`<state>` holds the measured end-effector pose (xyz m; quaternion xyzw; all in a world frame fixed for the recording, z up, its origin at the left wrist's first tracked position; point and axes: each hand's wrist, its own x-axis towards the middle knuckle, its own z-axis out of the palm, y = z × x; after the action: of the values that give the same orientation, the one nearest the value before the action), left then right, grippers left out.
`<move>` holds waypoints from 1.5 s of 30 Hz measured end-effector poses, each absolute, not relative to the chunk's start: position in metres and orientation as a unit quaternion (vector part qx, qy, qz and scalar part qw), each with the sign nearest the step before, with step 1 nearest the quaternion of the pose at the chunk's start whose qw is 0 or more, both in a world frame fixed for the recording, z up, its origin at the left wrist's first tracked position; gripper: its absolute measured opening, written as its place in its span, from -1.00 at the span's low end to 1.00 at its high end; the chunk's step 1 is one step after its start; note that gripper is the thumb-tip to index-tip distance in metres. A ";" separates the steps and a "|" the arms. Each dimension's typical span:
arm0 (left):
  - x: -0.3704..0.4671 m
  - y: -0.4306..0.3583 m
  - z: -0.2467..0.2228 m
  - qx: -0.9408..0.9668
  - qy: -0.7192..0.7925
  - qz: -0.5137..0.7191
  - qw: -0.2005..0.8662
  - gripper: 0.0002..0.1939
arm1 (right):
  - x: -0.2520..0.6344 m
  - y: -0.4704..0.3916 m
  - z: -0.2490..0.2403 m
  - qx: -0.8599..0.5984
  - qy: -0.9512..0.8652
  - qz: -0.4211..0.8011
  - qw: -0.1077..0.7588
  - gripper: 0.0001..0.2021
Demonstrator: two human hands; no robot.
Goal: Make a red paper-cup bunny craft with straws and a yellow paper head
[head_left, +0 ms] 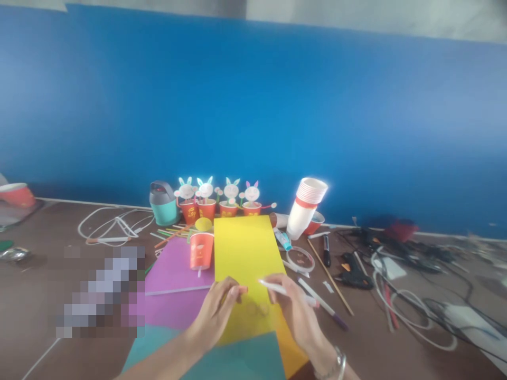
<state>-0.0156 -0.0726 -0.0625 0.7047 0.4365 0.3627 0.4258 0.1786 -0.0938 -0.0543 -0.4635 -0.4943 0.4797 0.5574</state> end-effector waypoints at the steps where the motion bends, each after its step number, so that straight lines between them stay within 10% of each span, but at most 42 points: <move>1: -0.016 -0.072 -0.063 0.705 0.437 0.364 0.424 -0.60 | 0.179 -0.093 -0.055 -0.438 -0.458 0.525 0.568 -0.69; 22: -0.013 -0.078 -0.061 0.812 0.357 0.287 0.361 -0.56 | 0.159 -0.100 -0.054 -0.402 -0.490 0.604 0.483 -0.74; 35: -0.029 -0.057 -0.079 0.730 0.511 0.370 0.262 -0.78 | 0.244 -0.064 -0.053 -0.601 -0.591 0.270 0.466 -0.68; 45: -0.044 -0.051 -0.066 0.781 0.617 0.096 0.031 -0.76 | 0.253 -0.057 -0.074 -0.679 -0.654 0.100 0.319 -0.71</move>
<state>-0.0439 -0.0505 -0.0660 0.7807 0.6168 0.0959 0.0307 0.2532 -0.0567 -0.0735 -0.6791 -0.6536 0.1003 0.3186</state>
